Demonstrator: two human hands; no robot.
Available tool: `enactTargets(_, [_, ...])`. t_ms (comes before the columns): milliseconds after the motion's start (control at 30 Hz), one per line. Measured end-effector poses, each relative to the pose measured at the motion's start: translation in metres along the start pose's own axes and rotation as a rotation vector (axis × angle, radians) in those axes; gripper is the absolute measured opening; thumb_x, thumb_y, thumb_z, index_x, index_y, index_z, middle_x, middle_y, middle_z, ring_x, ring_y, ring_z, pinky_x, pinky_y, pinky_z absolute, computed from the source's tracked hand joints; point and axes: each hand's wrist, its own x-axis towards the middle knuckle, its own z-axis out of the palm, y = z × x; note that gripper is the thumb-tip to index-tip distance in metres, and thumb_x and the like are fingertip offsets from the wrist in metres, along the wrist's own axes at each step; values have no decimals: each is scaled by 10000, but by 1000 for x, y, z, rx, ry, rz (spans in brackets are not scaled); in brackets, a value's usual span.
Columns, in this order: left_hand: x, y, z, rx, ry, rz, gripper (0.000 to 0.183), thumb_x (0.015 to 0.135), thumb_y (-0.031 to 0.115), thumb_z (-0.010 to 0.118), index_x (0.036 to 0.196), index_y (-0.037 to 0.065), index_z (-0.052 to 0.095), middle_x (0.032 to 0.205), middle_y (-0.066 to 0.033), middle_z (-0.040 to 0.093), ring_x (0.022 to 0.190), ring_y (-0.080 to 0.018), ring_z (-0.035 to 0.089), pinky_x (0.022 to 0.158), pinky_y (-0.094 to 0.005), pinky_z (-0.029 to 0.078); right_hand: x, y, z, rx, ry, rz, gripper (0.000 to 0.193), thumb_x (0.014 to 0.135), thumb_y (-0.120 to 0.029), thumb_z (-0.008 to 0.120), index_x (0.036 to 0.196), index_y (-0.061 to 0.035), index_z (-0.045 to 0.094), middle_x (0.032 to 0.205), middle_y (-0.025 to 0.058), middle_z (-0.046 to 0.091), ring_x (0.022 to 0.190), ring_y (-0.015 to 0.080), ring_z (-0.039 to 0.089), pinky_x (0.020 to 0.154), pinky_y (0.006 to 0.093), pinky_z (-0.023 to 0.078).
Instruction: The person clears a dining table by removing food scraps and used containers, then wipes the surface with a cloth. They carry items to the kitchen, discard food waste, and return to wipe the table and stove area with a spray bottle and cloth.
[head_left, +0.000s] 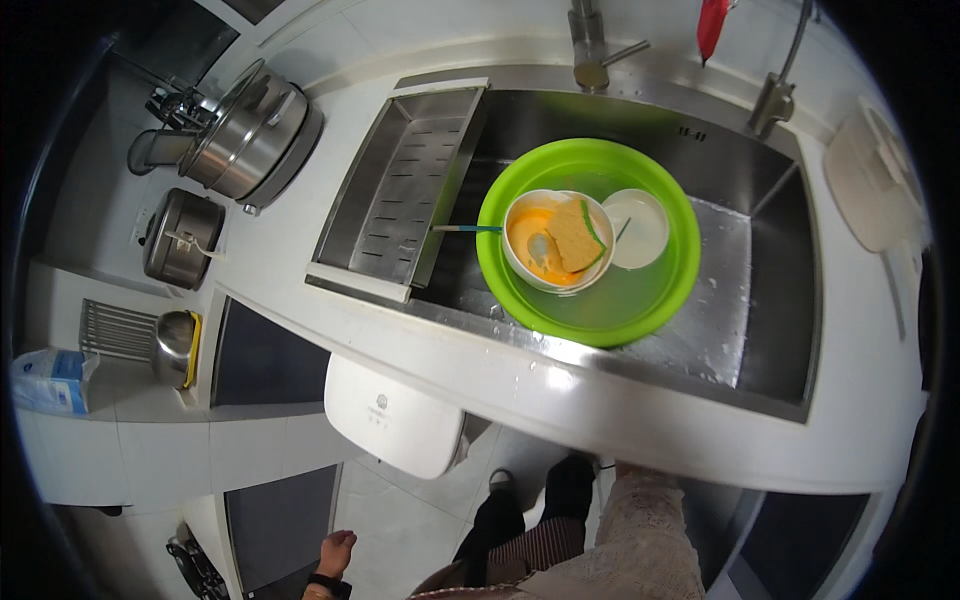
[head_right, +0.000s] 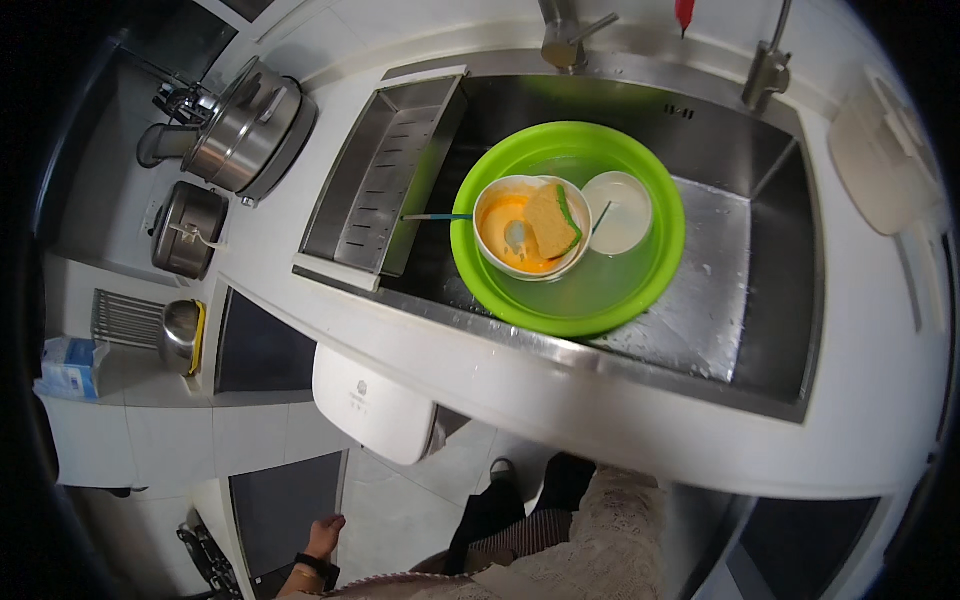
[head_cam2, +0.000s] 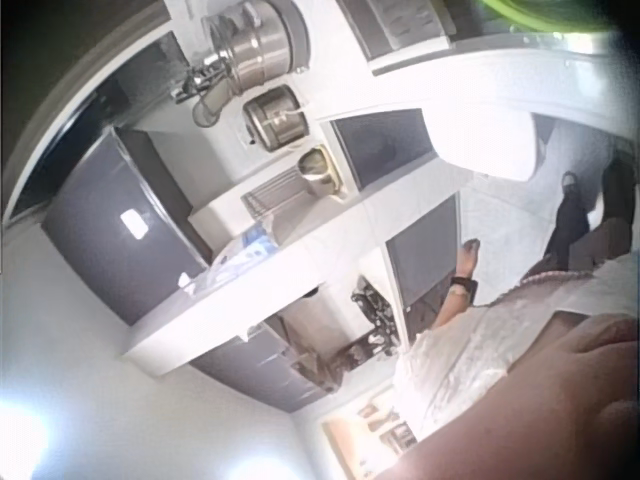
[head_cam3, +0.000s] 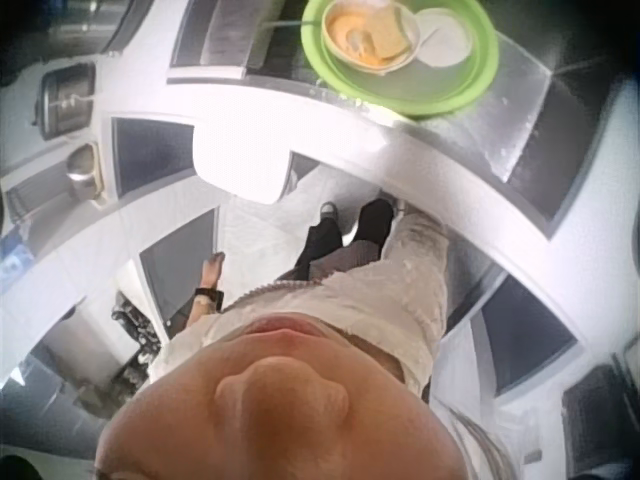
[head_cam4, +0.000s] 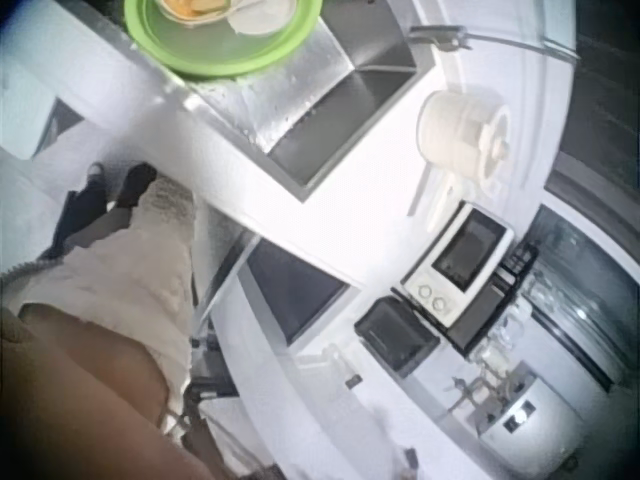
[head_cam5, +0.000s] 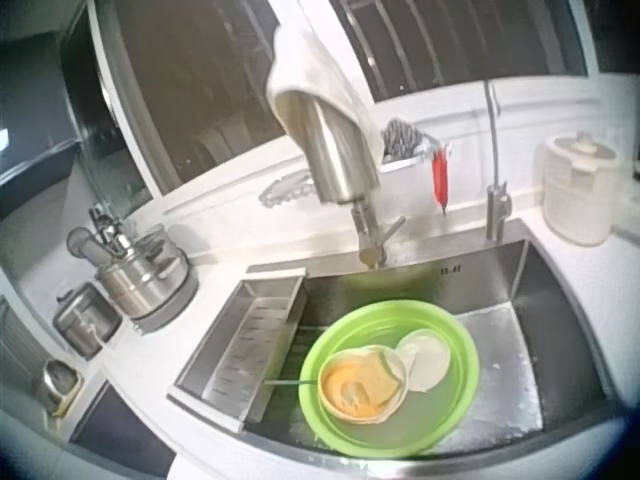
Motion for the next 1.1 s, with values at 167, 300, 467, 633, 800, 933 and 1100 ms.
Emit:
enactTargets(167, [6, 15, 1, -214, -133, 75, 307, 801, 212, 603, 970, -44, 604, 876, -110, 642, 805, -171, 589, 735, -275, 455, -68, -43, -59, 157, 210, -52, 346, 745, -193, 577, 1039, -11, 565, 1060, 204, 552, 971, 373, 518, 850, 468, 402])
enactTargets(300, [21, 36, 3, -322, -254, 244, 303, 800, 198, 613, 1008, -22, 601, 846, -87, 634, 783, -142, 572, 721, -257, 449, -118, -94, -144, -197, 209, -163, 290, 694, -94, 586, 975, -25, 575, 927, 154, 584, 871, 334, 545, 785, 426, 431])
enactTargets(467, [16, 92, 10, -213, -552, 695, 401, 789, 241, 638, 1113, 20, 554, 1015, -125, 596, 947, -177, 550, 807, -279, 438, -215, -184, -243, -77, 221, -105, 227, 661, -32, 597, 884, -38, 553, 856, 135, 579, 826, 324, 550, 704, 413, 450])
enactTargets(633, [-40, 169, 26, -70, -475, 1400, 807, 681, 287, 736, 1304, 8, 305, 1268, -179, 414, 1209, -294, 373, 1018, -369, 284, -278, -267, -333, 147, 140, -168, 160, 736, -168, 594, 806, -29, 557, 721, 196, 561, 691, 391, 550, 594, 448, 436])
enactTargets(800, [-103, 192, 14, -147, -321, 1543, 899, 562, 327, 783, 1275, 0, 344, 1207, -187, 454, 1083, -349, 440, 946, -390, 330, -316, -327, -384, 442, -140, -79, 185, 729, -167, 639, 774, 1, 577, 650, 145, 588, 587, 268, 585, 528, 341, 451])
enactTargets(933, [-134, 176, -6, -175, -125, 1547, 553, 577, 387, 737, 950, 12, 578, 869, -163, 584, 858, -355, 525, 782, -426, 395, -338, -360, -393, 594, -358, -187, 185, 769, -153, 633, 754, 14, 556, 584, 53, 537, 483, 105, 507, 427, 264, 405])
enactTargets(1100, [-167, 139, -21, -605, 63, 1400, 379, 517, 182, 687, 838, 8, 585, 780, -166, 597, 741, -326, 569, 668, -394, 443, -359, -386, -393, 524, -776, -350, 280, 820, -149, 570, 1031, 31, 534, 930, 103, 613, 796, 203, 579, 673, 302, 473])
